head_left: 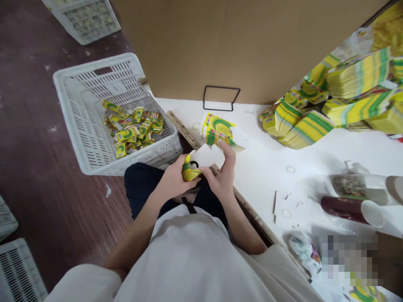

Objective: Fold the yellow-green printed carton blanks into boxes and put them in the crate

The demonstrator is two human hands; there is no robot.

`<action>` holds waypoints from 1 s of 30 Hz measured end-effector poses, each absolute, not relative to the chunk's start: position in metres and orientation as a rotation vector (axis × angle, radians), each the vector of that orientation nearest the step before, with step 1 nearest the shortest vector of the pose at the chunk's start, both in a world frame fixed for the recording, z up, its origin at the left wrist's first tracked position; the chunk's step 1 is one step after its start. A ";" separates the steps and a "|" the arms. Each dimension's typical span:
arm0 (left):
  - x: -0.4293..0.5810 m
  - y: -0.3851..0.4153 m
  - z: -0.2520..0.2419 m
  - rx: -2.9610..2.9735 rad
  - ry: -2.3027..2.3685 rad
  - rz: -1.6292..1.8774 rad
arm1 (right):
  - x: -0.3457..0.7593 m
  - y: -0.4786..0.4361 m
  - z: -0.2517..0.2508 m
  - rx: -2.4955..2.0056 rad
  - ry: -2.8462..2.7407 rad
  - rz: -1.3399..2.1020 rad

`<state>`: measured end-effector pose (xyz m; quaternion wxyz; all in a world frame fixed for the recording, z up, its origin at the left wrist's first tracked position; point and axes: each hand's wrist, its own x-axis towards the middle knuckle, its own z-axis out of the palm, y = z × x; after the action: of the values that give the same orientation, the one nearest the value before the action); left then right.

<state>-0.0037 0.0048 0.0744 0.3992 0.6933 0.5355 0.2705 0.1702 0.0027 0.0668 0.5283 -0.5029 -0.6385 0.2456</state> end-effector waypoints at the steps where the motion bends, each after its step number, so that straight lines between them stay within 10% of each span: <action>1: 0.001 0.003 0.073 1.784 1.384 0.728 | 0.167 0.003 0.064 -1.198 -1.356 0.757; 7: 0.007 -0.001 0.063 2.063 1.283 0.867 | 0.164 0.006 0.061 -0.925 -0.959 1.883; 20: 0.011 0.004 0.048 1.964 1.589 0.847 | 0.177 -0.001 0.054 -1.077 -1.687 0.918; 30: -0.019 0.013 0.085 2.005 1.343 0.584 | 0.209 0.020 0.061 -0.932 -1.977 1.148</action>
<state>-0.0190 0.0129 0.0854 0.3235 0.7640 0.5119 0.2226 0.2089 0.0203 0.0612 0.3300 -0.3565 -0.7560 0.4387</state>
